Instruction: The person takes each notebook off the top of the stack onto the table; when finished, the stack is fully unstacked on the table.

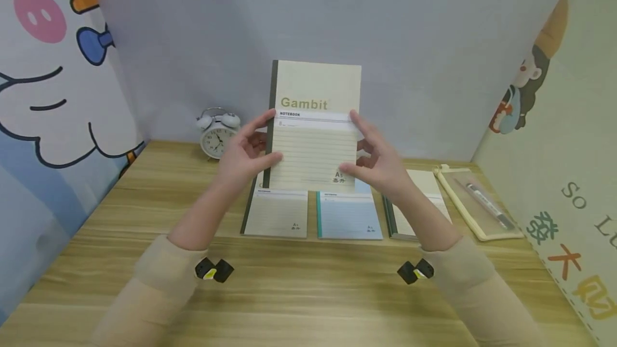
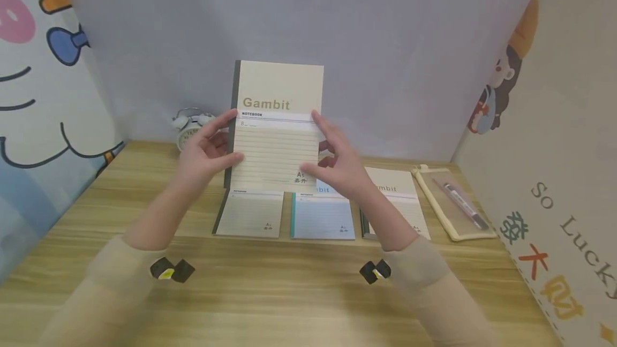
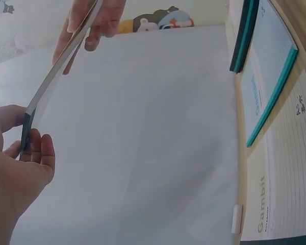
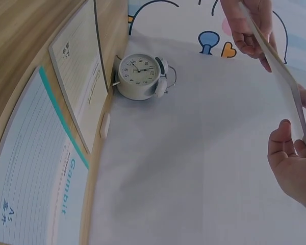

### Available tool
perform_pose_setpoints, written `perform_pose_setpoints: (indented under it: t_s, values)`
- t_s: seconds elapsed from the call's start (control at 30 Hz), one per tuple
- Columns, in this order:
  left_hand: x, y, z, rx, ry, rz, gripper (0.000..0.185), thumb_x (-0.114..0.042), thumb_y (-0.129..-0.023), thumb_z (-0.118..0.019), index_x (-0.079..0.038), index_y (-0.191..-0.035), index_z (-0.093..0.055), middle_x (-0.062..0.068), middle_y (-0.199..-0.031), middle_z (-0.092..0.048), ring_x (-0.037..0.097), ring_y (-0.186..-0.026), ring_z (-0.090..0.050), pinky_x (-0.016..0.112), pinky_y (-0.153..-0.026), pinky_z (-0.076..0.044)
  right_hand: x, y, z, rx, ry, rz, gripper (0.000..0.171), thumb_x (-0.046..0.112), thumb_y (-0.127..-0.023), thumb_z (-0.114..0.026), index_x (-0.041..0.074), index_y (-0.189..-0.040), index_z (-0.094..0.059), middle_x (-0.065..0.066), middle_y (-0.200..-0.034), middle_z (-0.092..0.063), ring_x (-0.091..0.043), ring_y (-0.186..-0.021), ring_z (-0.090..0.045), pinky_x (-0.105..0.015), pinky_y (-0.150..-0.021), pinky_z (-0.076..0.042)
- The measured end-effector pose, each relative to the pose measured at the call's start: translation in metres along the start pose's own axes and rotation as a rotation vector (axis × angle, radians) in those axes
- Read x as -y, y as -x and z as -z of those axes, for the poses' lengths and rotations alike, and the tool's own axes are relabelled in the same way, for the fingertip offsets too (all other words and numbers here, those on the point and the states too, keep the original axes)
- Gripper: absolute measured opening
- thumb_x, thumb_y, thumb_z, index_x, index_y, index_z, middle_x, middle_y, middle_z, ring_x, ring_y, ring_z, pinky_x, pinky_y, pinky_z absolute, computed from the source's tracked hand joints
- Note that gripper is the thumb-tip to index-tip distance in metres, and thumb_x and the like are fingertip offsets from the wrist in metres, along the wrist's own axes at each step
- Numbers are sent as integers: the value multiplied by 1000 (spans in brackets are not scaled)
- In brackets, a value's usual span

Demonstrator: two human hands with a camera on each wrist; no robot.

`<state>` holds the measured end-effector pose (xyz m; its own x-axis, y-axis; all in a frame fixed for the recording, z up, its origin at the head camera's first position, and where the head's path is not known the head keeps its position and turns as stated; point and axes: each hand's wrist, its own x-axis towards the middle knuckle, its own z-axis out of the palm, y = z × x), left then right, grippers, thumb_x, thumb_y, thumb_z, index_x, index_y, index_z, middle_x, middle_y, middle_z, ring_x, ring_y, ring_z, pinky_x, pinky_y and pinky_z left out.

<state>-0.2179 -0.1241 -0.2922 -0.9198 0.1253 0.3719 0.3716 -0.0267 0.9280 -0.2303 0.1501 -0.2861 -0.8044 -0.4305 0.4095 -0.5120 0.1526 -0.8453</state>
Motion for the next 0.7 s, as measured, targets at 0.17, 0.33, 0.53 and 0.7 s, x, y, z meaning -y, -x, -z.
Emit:
perform_pose_setpoints:
  t_s: [0.17, 0.33, 0.53, 0.7]
  values:
    - [4, 9, 17, -41, 30, -50, 76, 14, -76, -69, -16, -141, -45, 8, -125, -51, 19, -100, -54, 18, -82, -50, 3, -8, -20, 54, -75, 13, 91, -4, -78, -73, 27, -150, -25, -2, -144, -31, -15, -93, -54, -21, -73, -53]
    - [9, 18, 36, -78, 28, -42, 75, 12, -77, -69, -15, -142, -43, 6, -124, -50, 17, -99, -54, 16, -82, -50, -1, -14, -39, 26, -50, 3, 83, 0, -79, -73, 23, -148, -32, -7, -134, -41, -17, -95, -57, -21, -72, -53]
    - [17, 29, 58, -112, 19, 41, 75, 8, -78, -71, -18, -142, -44, 5, -124, -50, 15, -99, -54, 15, -81, -50, -12, -20, -61, 65, 123, 33, 85, 10, -81, -75, 22, -150, -28, -6, -136, -41, -19, -100, -52, -24, -70, -51]
    - [24, 38, 80, -104, -32, 103, 75, 4, -78, -72, -20, -143, -42, 3, -121, -51, 14, -98, -54, 14, -79, -50, -23, -24, -79, 146, 195, 20, 88, 18, -81, -76, 25, -151, -23, -2, -129, -42, -18, -100, -46, -24, -69, -48]
